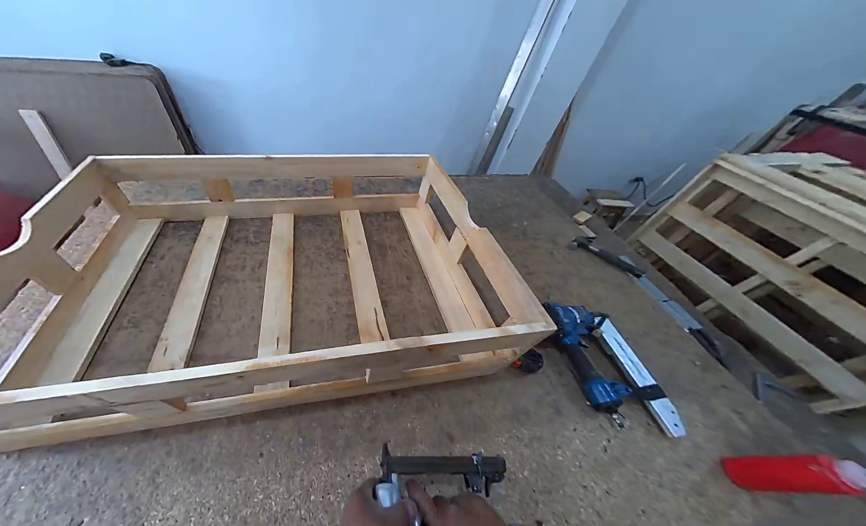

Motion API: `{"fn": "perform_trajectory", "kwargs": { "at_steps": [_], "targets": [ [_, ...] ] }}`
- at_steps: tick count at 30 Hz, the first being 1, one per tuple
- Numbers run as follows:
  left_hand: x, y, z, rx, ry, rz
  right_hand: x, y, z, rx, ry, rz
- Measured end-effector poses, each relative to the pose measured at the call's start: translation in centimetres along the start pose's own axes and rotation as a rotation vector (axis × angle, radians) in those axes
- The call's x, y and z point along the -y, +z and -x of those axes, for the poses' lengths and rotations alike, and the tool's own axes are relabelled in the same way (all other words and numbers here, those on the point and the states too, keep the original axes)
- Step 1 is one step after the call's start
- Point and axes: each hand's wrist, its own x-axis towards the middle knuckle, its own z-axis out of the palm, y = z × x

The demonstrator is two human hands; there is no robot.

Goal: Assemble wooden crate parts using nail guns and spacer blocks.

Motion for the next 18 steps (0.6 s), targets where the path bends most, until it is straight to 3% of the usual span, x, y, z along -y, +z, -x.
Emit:
{"fn": "perform_trajectory", "kwargs": {
  "at_steps": [5, 7, 9, 11, 13, 16, 18],
  "targets": [
    [-3.8, 1.2, -4.3, 0.019, 0.097, 0.174, -2.9, -5.0, -2.7, -0.073, 0.004, 0.139],
    [-4.7, 0.7, -6.2, 0.078, 0.163, 0.225, -3.6, -6.9, -3.8, -0.068, -0.019, 0.179],
    [-5.3, -0.6, -7.9, 0.030, 0.282, 0.199, -4.0, -8.3, -4.5, -0.074, -0.047, 0.190],
    [-5.8, -2.6, -9.8, -0.217, 0.422, 0.004, -4.4, -8.9, -5.3, -0.096, -0.077, 0.201],
    [-6.4, -4.9, -11.4, -0.425, 0.451, -0.380, -4.5, -9.2, -5.9, -0.083, -0.093, 0.213],
    [-8.3, -6.0, -13.6, -0.325, 0.311, -0.799, -4.9, -9.0, -6.8, -0.091, -0.127, 0.235],
    [-10.0, -5.2, -14.6, -0.182, 0.236, -0.864, -5.1, -8.8, -7.2, -0.115, -0.148, 0.244]
  ]
}}
